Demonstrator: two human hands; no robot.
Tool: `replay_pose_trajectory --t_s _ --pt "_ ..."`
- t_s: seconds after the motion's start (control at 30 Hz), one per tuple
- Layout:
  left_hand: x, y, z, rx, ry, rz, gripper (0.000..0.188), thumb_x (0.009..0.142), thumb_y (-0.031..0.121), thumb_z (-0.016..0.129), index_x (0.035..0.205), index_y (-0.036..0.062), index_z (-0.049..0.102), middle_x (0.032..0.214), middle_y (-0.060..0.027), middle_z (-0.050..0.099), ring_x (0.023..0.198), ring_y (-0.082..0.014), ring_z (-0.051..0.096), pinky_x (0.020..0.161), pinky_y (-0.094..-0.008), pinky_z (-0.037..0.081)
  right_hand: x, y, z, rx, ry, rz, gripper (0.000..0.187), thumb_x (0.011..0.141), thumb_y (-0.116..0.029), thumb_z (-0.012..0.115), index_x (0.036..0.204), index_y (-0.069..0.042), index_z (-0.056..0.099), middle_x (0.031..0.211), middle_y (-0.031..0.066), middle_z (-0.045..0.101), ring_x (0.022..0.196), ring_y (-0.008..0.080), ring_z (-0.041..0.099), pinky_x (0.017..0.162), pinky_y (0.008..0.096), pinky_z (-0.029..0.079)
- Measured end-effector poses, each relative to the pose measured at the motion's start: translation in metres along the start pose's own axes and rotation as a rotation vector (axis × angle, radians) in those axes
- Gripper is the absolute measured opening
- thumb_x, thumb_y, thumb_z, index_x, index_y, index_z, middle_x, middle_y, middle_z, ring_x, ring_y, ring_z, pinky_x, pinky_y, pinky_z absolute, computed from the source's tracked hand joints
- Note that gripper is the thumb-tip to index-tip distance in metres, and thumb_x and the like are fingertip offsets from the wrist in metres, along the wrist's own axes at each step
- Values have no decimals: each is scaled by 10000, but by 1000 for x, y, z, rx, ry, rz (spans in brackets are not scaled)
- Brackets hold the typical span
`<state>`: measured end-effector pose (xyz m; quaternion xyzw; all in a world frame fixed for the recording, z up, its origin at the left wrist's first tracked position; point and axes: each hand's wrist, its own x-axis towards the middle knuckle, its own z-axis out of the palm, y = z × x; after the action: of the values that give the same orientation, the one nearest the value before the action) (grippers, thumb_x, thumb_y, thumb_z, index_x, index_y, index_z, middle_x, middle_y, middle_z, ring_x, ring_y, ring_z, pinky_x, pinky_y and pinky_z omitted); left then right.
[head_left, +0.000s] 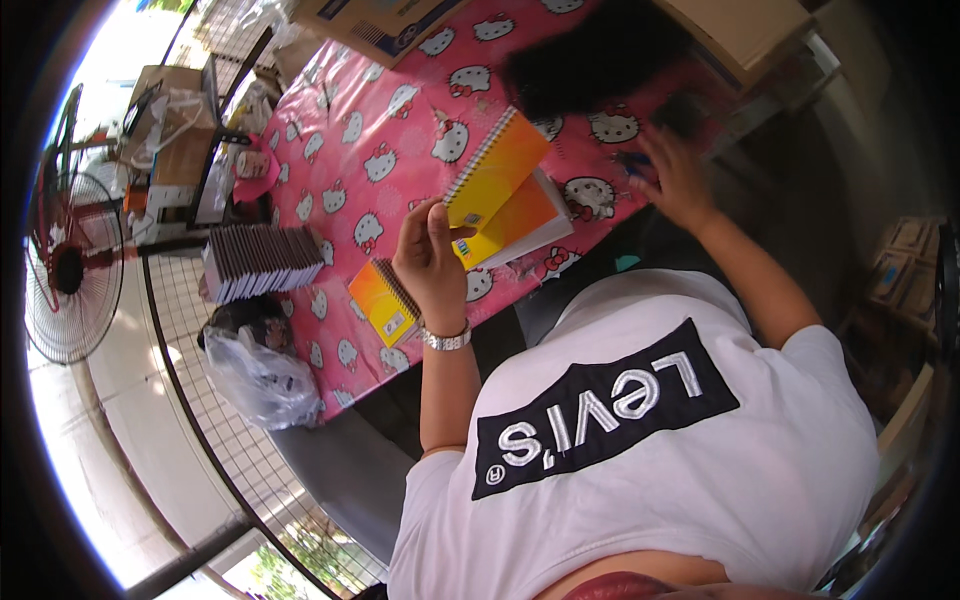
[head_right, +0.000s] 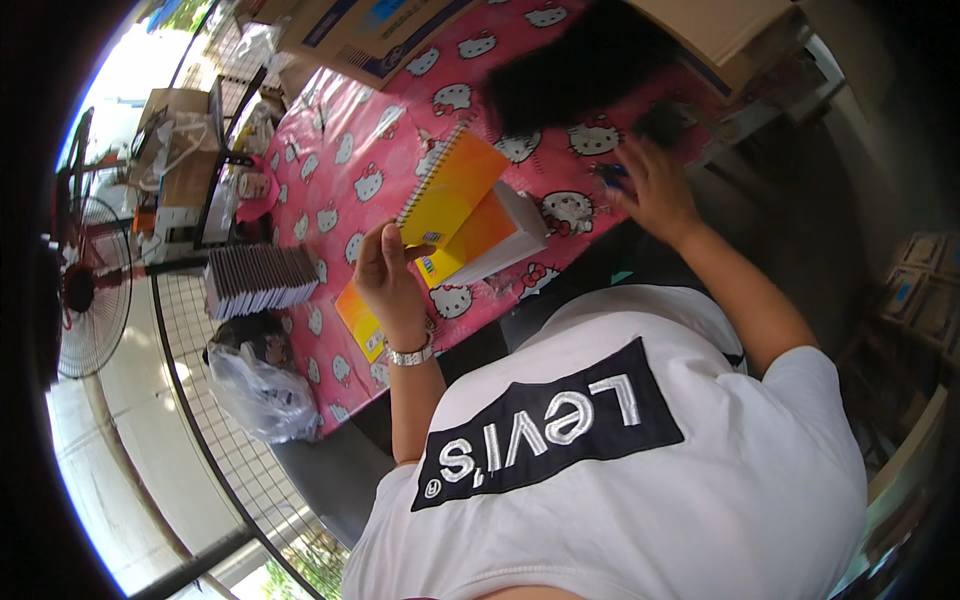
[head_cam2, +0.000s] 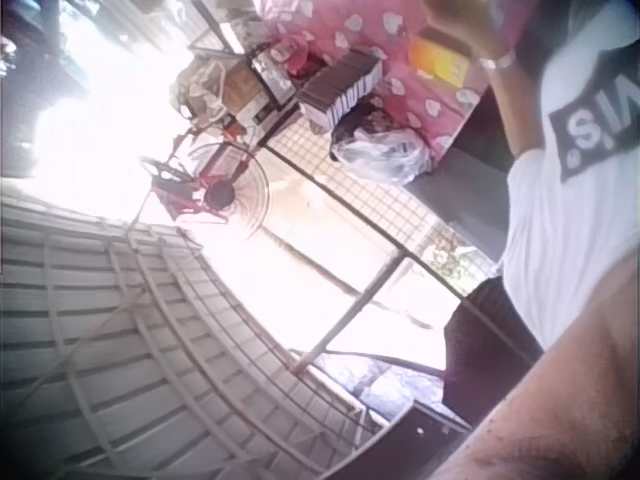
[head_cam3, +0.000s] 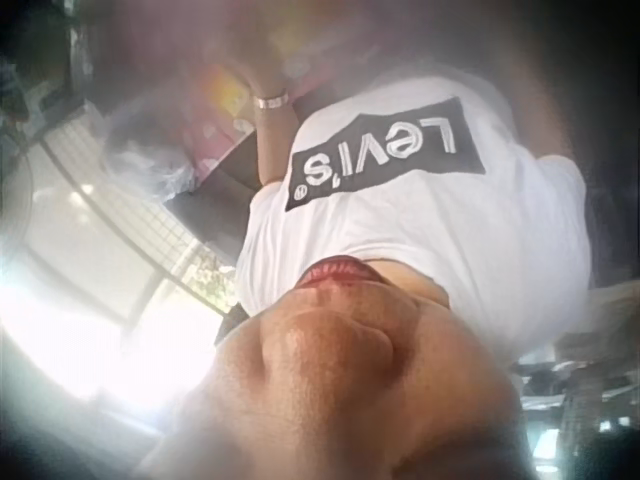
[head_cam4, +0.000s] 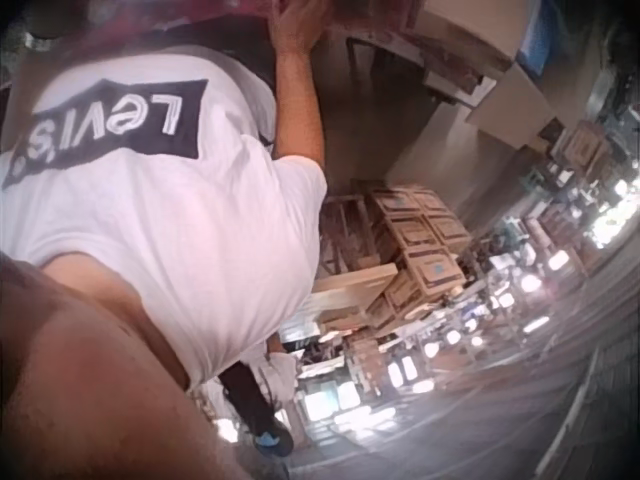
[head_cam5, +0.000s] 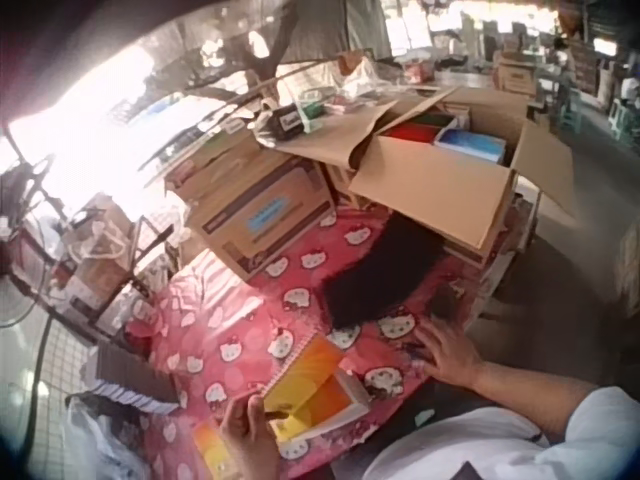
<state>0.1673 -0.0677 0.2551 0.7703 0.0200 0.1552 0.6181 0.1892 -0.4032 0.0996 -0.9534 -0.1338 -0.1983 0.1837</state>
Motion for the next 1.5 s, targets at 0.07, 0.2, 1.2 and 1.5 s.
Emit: replay_pose_trajectory --t_s 0.07,0.2,1.2,1.5 --pt "0 -3 3 -11 -7 17 268 1024 184 559 1046 -70 644 912 -87 664 723 -136 670 641 -274 590 -19 -10 8 -90 -197 -10 596 852 -279 724 1373 -69 522 1422 159 473 1318 373 437 1090 475 371" --pt "-2 -1 7 0 -13 95 197 993 94 592 1092 -69 642 949 -93 677 789 -140 682 659 -282 599 -6 -6 7 216 -183 118 510 853 -215 714 1321 -66 577 1337 151 539 1242 335 493 1057 431 401" --pt "-43 -35 -122 -223 602 -88 201 964 54 606 1136 -49 603 1004 -121 674 788 -171 694 582 -260 600 32 -22 -12 426 -166 118 427 815 -182 703 1206 -34 618 1156 158 590 1073 349 593 954 417 481" --pt "-85 -94 -156 333 797 -201 225 912 10 636 1123 -67 622 1021 -105 656 879 -156 615 764 -274 507 158 43 61 -134 106 158 351 888 -272 644 1168 -62 618 1181 157 581 1067 343 590 914 446 507"
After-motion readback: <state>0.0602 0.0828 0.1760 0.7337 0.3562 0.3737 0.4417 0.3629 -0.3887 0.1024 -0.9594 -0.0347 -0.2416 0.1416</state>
